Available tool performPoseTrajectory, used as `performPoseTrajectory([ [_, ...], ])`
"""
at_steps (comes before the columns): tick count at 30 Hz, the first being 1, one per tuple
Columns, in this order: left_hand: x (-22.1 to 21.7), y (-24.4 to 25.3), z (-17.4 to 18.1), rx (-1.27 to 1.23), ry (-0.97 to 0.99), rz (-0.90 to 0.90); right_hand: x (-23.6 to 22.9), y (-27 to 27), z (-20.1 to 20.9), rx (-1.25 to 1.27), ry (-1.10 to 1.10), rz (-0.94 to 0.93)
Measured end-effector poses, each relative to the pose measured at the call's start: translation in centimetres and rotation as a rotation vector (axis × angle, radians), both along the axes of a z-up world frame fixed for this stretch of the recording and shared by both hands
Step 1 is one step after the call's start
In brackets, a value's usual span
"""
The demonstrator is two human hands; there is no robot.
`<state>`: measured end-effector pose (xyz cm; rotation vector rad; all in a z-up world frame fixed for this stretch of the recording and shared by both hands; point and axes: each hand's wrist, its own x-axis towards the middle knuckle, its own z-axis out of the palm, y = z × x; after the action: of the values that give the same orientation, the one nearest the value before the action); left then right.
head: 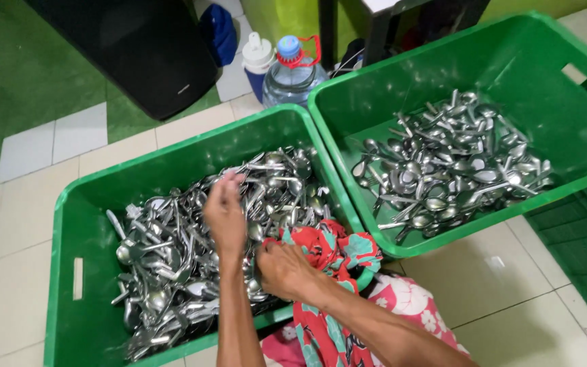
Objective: The person is wiping individual forks and spoons with a cloth and transferring them between plastic bins.
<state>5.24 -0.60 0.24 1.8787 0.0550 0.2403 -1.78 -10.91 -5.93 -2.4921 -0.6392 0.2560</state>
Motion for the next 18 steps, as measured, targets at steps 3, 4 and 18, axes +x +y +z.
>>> performPoseTrajectory([
  [3, 0.8, 2.8, -2.2, 0.034, 0.161, 0.321, -0.1, -0.4, 0.7, -0.077, 0.122, 0.096],
  [4, 1.0, 3.6, -3.3, 0.067, 0.169, 0.346, -0.3, -0.7, 0.7, -0.093, 0.132, 0.134],
  [18, 2.9, 10.2, -19.8, 0.681, 0.608, 0.087, -0.8, -2.3, 1.7, -0.144, 0.187, 0.215],
])
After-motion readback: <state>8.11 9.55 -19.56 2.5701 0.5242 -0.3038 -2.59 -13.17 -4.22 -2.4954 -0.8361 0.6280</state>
